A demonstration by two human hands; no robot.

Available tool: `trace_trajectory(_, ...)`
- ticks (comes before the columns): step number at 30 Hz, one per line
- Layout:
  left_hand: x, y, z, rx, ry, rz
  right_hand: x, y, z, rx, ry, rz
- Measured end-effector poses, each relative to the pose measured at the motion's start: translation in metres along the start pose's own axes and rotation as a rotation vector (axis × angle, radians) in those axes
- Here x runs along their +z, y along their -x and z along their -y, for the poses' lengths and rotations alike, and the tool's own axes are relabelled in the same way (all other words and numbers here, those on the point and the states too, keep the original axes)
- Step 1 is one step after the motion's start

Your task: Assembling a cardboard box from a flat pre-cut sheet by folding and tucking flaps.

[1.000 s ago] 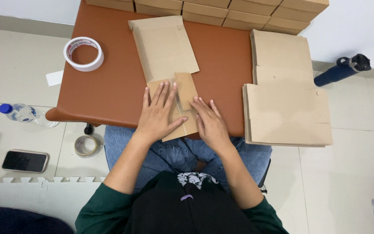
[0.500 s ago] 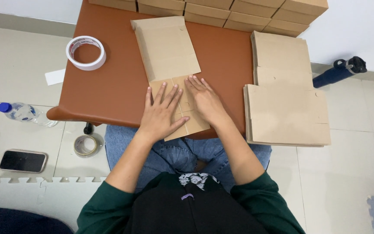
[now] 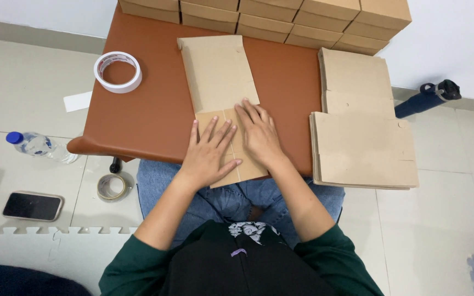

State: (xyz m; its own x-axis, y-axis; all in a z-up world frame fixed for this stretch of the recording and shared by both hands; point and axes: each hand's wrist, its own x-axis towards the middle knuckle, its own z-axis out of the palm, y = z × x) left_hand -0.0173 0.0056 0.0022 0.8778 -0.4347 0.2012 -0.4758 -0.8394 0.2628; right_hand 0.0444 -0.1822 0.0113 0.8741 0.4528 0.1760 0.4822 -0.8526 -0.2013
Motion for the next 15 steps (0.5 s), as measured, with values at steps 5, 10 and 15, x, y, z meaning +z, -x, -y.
trace_trajectory(5,-0.009,0.021,-0.011,0.040,0.016,0.048,-0.007,0.037,0.018,0.170,-0.009,0.000)
trace_trajectory(10,-0.014,0.024,-0.015,0.052,0.034,0.064,0.000,0.044,0.009,0.264,-0.175,0.008)
trace_trajectory(15,-0.012,0.024,-0.012,0.058,0.045,0.042,-0.003,0.037,0.013,0.061,-0.313,-0.111)
